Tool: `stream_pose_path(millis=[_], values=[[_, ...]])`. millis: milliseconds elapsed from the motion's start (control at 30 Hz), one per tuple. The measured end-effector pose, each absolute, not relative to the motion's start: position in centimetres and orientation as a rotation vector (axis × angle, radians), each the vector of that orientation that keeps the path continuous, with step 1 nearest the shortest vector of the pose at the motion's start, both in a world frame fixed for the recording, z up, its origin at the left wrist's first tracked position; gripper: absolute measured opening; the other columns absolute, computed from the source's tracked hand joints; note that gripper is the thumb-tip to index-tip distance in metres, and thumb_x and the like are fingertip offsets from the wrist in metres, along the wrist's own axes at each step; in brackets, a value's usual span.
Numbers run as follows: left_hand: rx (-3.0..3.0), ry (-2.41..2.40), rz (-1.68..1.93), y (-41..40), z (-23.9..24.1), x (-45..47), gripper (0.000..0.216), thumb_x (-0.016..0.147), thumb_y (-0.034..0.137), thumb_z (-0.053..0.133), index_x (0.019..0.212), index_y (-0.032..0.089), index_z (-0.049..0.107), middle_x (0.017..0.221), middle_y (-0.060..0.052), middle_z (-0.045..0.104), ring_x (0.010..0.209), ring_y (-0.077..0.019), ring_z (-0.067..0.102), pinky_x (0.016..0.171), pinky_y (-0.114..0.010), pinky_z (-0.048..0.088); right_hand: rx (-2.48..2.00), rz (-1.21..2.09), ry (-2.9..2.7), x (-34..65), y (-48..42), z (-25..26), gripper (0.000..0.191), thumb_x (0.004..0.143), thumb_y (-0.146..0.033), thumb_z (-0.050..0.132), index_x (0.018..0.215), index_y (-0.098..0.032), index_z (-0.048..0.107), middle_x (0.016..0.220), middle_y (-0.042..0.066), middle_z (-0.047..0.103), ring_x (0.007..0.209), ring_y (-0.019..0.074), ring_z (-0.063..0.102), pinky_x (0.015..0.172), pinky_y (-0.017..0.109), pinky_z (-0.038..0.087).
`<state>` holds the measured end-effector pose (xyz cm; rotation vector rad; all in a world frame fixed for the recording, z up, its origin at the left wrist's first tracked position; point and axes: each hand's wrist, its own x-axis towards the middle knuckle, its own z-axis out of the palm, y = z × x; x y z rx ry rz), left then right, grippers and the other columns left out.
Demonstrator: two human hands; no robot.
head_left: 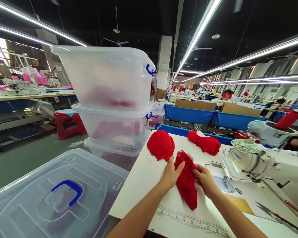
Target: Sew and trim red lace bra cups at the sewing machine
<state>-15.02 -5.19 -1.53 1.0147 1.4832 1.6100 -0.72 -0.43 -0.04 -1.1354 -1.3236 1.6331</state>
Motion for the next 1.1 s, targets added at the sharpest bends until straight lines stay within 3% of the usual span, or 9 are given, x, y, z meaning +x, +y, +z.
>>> stream_pose_path(millis=[100,233,367,500,567,733,900,1000,1100], values=[[0.994,1.483,1.616,-5.0,-1.7,-14.8,0.055,0.053,0.015,0.080,0.103,0.019,0.058,0.109,-0.012,0.065,0.113,-0.0332,0.053,0.102,-0.043,0.033,-1.107,1.687,-1.293,-1.3,-0.2,0.3,0.028,0.058,-0.034,0.077,0.073,-0.020,0.057,0.056,-0.007,0.055,0.045,0.0068,0.050,0.042,0.017,0.041],[0.938,1.431,1.649,-4.3,-1.7,-15.1,0.033,0.060,0.007,0.069,0.089,0.020,0.061,0.100,-0.008,0.068,0.107,-0.0296,0.058,0.101,-0.043,0.035,-1.082,1.808,-1.259,-1.0,0.5,0.6,0.026,0.074,-0.040,0.069,0.080,-0.018,0.058,0.065,-0.002,0.062,0.050,0.0088,0.057,0.049,0.020,0.048],[0.828,1.297,1.705,-3.6,-1.4,-15.7,0.026,0.065,0.013,0.066,0.091,0.018,0.062,0.097,-0.006,0.071,0.097,-0.0246,0.063,0.093,-0.037,0.044,-1.152,1.845,-1.278,-0.5,1.7,0.1,0.016,0.085,-0.028,0.064,0.091,-0.013,0.061,0.080,0.002,0.065,0.061,0.0101,0.060,0.058,0.023,0.051],[0.622,1.203,1.759,-3.1,-1.0,-16.5,0.026,0.067,0.022,0.069,0.092,0.017,0.062,0.087,-0.005,0.073,0.086,-0.0229,0.067,0.083,-0.036,0.051,-1.255,1.826,-1.252,-0.7,3.3,-0.8,0.029,0.092,-0.031,0.057,0.116,-0.016,0.057,0.114,0.008,0.060,0.093,0.0198,0.062,0.078,0.039,0.054],[0.524,1.176,1.787,-3.1,-0.7,-17.1,0.027,0.069,0.025,0.069,0.094,0.018,0.061,0.087,-0.005,0.073,0.085,-0.0223,0.068,0.081,-0.036,0.053,-1.276,1.798,-1.209,-1.1,4.3,-0.8,0.032,0.092,-0.033,0.056,0.121,-0.017,0.055,0.120,0.009,0.058,0.100,0.0220,0.061,0.082,0.043,0.053],[0.438,1.153,1.714,-4.2,1.2,-18.5,0.025,0.072,0.020,0.067,0.096,0.016,0.061,0.087,-0.008,0.074,0.083,-0.0227,0.070,0.079,-0.037,0.056,-1.181,1.731,-1.146,-2.2,5.8,0.2,0.032,0.092,-0.032,0.057,0.120,-0.017,0.055,0.119,0.009,0.058,0.098,0.0216,0.061,0.081,0.042,0.053],[0.499,1.204,1.564,-5.9,2.8,-17.4,0.024,0.069,0.017,0.068,0.092,0.014,0.063,0.083,-0.008,0.074,0.080,-0.0234,0.070,0.079,-0.036,0.055,-1.031,1.680,-1.172,-1.3,2.9,1.2,0.032,0.088,-0.041,0.057,0.112,-0.020,0.053,0.118,0.008,0.058,0.092,0.0182,0.063,0.068,0.026,0.053],[0.580,1.239,1.478,-6.3,2.8,-15.4,0.027,0.066,0.019,0.069,0.092,0.015,0.063,0.084,-0.009,0.073,0.083,-0.0243,0.069,0.081,-0.036,0.054,-0.942,1.773,-1.239,-0.3,0.6,1.5,0.039,0.081,-0.055,0.057,0.098,-0.019,0.058,0.103,0.007,0.065,0.085,0.0190,0.065,0.063,0.026,0.052],[0.700,1.294,1.391,-6.1,2.5,-13.5,0.025,0.067,0.024,0.067,0.090,0.016,0.064,0.085,-0.008,0.073,0.085,-0.0249,0.068,0.080,-0.037,0.052,-0.948,1.834,-1.279,1.2,-0.5,1.4,0.039,0.069,-0.051,0.068,0.086,-0.017,0.061,0.083,0.005,0.068,0.074,0.0192,0.063,0.060,0.028,0.050]])
